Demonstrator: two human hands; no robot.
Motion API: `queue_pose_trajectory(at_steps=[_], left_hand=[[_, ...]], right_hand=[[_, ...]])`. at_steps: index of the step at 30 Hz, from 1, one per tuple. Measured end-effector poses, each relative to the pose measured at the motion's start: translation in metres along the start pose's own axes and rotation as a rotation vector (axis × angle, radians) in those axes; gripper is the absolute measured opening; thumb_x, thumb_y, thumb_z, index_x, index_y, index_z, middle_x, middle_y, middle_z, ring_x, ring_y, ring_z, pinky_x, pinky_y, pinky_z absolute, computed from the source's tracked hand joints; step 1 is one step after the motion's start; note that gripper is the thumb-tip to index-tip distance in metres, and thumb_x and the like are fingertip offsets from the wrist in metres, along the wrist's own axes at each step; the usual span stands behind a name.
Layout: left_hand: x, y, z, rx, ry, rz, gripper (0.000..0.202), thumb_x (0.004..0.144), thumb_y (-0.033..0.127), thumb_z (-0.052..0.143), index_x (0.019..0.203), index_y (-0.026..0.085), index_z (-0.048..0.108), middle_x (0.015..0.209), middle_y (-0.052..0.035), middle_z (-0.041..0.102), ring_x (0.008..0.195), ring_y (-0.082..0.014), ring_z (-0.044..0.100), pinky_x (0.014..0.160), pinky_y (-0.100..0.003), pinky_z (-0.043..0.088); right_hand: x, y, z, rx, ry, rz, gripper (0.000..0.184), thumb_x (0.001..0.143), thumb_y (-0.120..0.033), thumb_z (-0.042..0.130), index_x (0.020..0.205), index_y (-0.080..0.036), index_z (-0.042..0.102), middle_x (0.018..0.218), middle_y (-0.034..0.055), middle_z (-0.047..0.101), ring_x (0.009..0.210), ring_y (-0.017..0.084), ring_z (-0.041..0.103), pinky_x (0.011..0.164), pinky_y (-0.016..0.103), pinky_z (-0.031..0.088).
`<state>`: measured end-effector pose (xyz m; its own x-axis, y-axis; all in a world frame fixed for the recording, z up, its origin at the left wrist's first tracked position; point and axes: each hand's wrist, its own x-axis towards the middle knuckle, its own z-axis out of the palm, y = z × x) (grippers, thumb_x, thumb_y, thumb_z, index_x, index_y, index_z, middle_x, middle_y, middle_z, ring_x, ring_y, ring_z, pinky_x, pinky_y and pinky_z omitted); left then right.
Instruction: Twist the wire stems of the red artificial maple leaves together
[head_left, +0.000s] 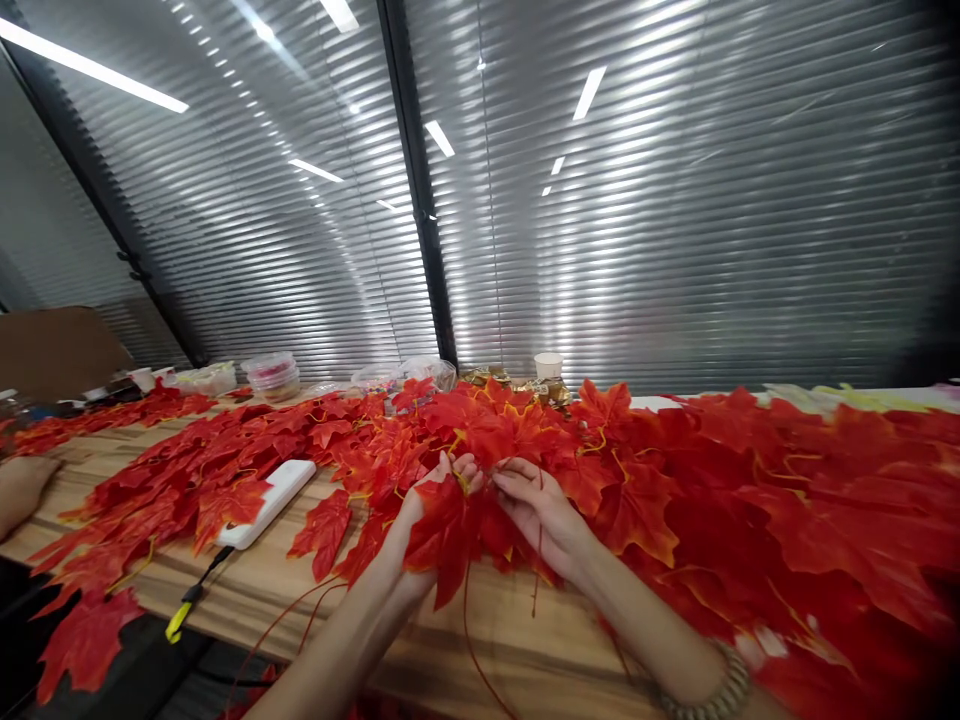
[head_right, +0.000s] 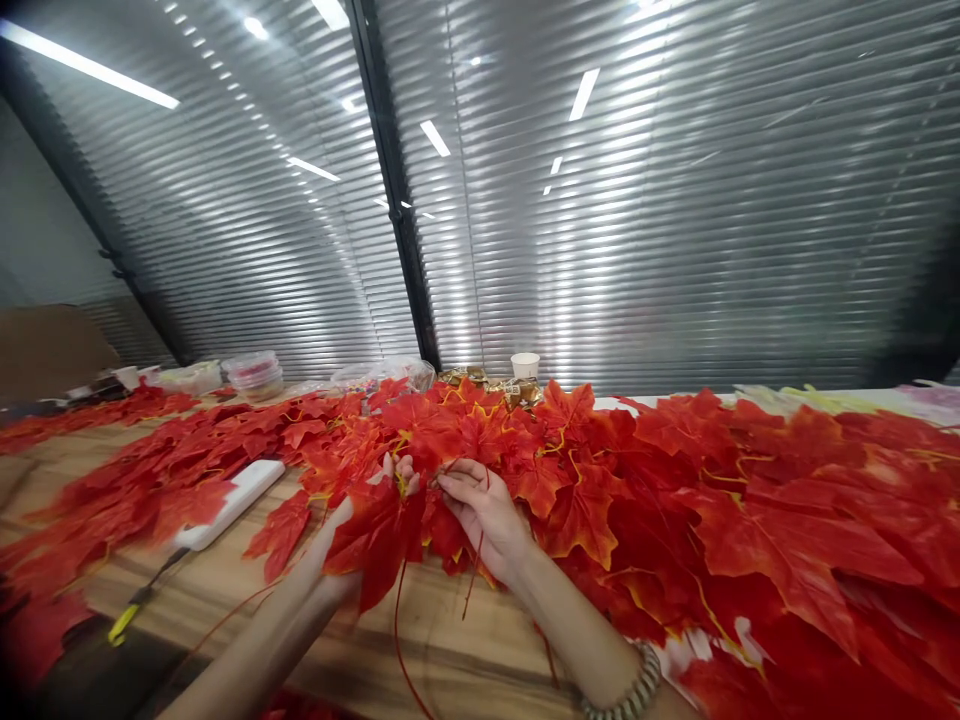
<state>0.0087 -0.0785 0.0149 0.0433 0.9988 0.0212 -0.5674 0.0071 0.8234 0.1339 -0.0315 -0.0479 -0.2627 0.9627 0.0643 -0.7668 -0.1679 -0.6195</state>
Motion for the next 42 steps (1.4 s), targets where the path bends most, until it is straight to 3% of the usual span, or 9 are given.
queue_pose_trajectory(at_steps=[4, 12, 17, 22, 30, 37, 42], left_hand=[[0.008, 0.008, 0.004, -0.130, -0.001, -0.084, 0.013, 0.070, 0.024, 0.065, 0.079, 0.015, 0.063, 0.077, -0.0043, 0.062, 0.073, -0.0156, 0.060, 0.073, -0.030, 0.051], [0.009, 0.008, -0.003, -0.054, -0.213, 0.187, 0.023, 0.059, 0.031, 0.075, 0.062, 0.016, 0.058, 0.061, 0.0037, 0.048, 0.060, -0.0069, 0.048, 0.085, -0.028, 0.044], [0.008, 0.010, -0.004, -0.100, -0.220, 0.074, 0.026, 0.065, 0.038, 0.069, 0.064, 0.016, 0.057, 0.063, 0.0019, 0.044, 0.066, -0.0098, 0.049, 0.087, -0.030, 0.041], [0.009, 0.013, -0.004, -0.049, -0.186, 0.058, 0.014, 0.072, 0.029, 0.064, 0.076, 0.016, 0.062, 0.067, 0.0009, 0.049, 0.063, -0.0089, 0.049, 0.079, -0.027, 0.043], [0.015, -0.005, -0.012, 0.484, -0.151, 0.167, 0.018, 0.068, 0.026, 0.067, 0.081, 0.015, 0.070, 0.075, -0.0043, 0.061, 0.073, -0.0131, 0.054, 0.069, -0.021, 0.041], [0.014, -0.014, -0.013, 0.497, -0.215, 0.174, 0.025, 0.071, 0.024, 0.064, 0.094, 0.017, 0.068, 0.072, -0.0035, 0.057, 0.062, -0.0106, 0.054, 0.065, -0.024, 0.044], [0.011, -0.012, -0.007, 0.411, -0.244, 0.162, 0.020, 0.065, 0.021, 0.068, 0.085, 0.017, 0.070, 0.072, -0.0023, 0.057, 0.055, -0.0098, 0.054, 0.061, -0.027, 0.048]], right_hand=[[0.000, 0.001, 0.000, 0.009, 0.001, -0.026, 0.021, 0.055, -0.009, 0.076, 0.070, -0.016, 0.064, 0.078, -0.0003, 0.067, 0.072, 0.008, 0.060, 0.066, 0.016, 0.048], [-0.003, -0.004, 0.001, -0.035, -0.003, 0.012, 0.019, 0.057, -0.012, 0.075, 0.071, -0.017, 0.064, 0.073, -0.0018, 0.066, 0.068, 0.009, 0.061, 0.058, 0.016, 0.046], [-0.005, -0.006, 0.005, -0.042, -0.010, 0.017, 0.018, 0.056, -0.011, 0.075, 0.069, -0.017, 0.064, 0.070, -0.0010, 0.064, 0.065, 0.010, 0.061, 0.040, 0.013, 0.035], [-0.003, -0.006, 0.004, -0.007, 0.011, 0.036, 0.022, 0.053, -0.011, 0.076, 0.069, -0.017, 0.063, 0.069, -0.0007, 0.065, 0.067, 0.011, 0.062, 0.033, 0.013, 0.024], [-0.005, -0.007, 0.005, 0.013, 0.030, 0.057, 0.021, 0.053, -0.009, 0.075, 0.068, -0.018, 0.063, 0.069, -0.0010, 0.066, 0.067, 0.011, 0.063, 0.036, 0.012, 0.030], [-0.004, -0.005, 0.004, 0.066, 0.015, 0.070, 0.019, 0.053, -0.010, 0.075, 0.066, -0.018, 0.064, 0.068, -0.0011, 0.066, 0.066, 0.011, 0.063, 0.035, 0.012, 0.032], [-0.002, -0.001, 0.002, 0.092, -0.012, 0.054, 0.018, 0.052, -0.010, 0.076, 0.064, -0.018, 0.064, 0.062, -0.0015, 0.065, 0.056, 0.009, 0.060, 0.035, 0.013, 0.036]])
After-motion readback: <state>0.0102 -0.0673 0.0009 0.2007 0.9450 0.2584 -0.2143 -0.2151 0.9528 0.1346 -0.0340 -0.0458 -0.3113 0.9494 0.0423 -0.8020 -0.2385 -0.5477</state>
